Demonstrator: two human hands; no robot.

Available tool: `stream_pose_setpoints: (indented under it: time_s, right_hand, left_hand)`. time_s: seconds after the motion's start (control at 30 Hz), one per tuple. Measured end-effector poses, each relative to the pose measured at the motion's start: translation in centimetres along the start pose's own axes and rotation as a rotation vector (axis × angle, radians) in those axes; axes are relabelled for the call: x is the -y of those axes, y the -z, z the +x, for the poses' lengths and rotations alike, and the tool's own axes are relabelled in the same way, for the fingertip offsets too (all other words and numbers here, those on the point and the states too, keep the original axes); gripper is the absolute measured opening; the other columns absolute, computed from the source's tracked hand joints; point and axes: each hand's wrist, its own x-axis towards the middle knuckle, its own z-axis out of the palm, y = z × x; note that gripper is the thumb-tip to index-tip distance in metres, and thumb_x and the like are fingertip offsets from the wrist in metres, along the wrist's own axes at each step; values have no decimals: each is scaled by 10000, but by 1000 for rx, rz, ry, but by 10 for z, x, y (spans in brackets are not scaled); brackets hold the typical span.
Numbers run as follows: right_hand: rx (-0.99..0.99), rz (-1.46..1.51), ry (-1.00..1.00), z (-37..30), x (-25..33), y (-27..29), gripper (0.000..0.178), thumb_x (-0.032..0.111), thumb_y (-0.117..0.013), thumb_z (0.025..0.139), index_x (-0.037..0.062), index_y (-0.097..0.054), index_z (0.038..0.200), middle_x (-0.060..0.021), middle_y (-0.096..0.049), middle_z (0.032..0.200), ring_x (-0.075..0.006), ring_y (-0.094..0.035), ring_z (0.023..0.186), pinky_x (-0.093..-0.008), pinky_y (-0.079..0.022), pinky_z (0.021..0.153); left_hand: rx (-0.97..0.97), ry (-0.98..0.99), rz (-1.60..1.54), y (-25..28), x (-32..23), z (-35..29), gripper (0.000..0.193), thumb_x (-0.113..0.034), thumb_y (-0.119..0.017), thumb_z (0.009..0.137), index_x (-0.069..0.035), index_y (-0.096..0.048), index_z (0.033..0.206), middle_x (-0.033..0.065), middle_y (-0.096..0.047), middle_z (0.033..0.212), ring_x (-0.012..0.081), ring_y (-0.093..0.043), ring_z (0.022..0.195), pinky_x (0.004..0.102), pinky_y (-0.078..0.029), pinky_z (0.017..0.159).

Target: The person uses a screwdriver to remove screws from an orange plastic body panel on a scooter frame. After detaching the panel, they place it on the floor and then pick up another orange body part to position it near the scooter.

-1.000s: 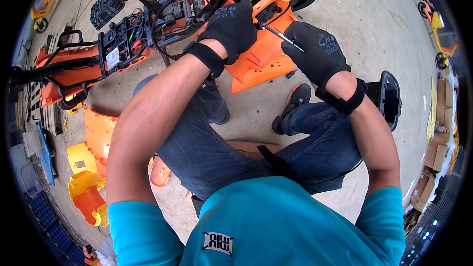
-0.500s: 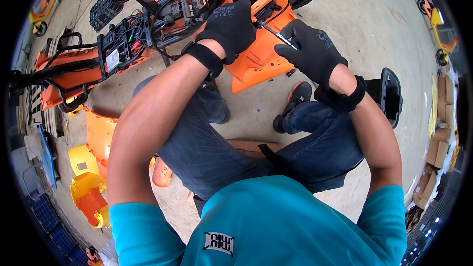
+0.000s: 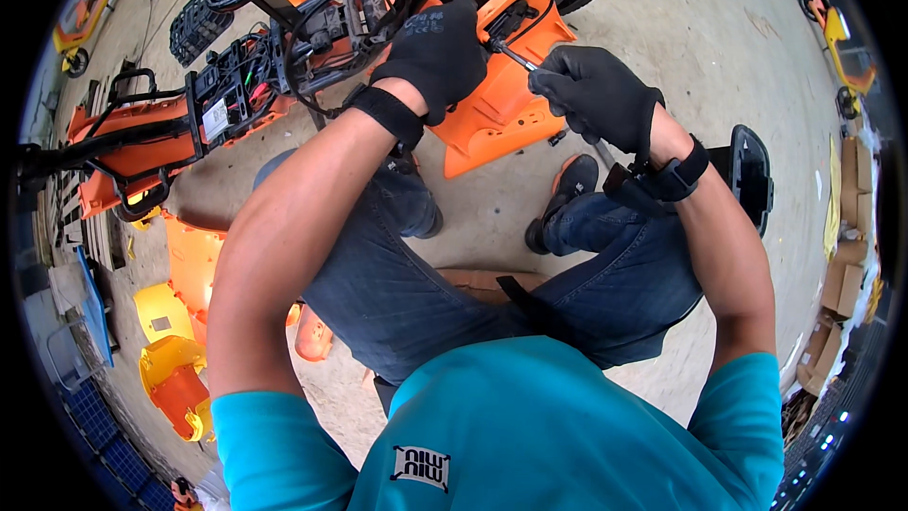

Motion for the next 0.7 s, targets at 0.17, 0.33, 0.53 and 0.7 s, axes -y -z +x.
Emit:
stream_pose_setpoints:
  time_s: [0.17, 0.33, 0.53, 0.7]
  right_hand:
    - [-267, -438, 329, -4, -6, -9, 206, 234, -605, 895, 47, -550, 962, -116, -609, 768, -276, -625, 695, -389, -507, 615]
    - [-413, -714, 563, -2, -19, -9, 189, 222, -583, 909, 49, -546, 975, -173, -628, 835, -377, -611, 819, -438, -494, 721]
    - [-217, -392, 245, -4, -4, -9, 216, 250, -587, 912, 40, -552, 947, -161, -626, 810, -347, -618, 765, -414, -500, 697]
    - [-107, -175, 101, -2, -3, -3, 251, 272, -623, 884, 40, -544, 938, -135, -606, 786, -315, -615, 759, -403, -495, 704]
  left_hand:
    - [22, 19, 13, -3, 1, 1, 242, -166, -670, 785, -20, -599, 966, 221, -667, 846, 385, -667, 843, 453, -525, 747]
    - [46, 27, 26, -5, 4, 3, 362, -242, -717, 781, -13, -592, 1033, 213, -669, 861, 376, -668, 848, 452, -525, 740]
    - [7, 5, 6, -5, 4, 1, 284, -186, -679, 780, -27, -602, 1003, 227, -666, 865, 386, -660, 866, 456, -521, 751]
    - [65, 38, 2, 1, -1, 2, 299, -181, -675, 780, -25, -609, 1027, 222, -669, 879, 382, -661, 871, 454, -522, 756]
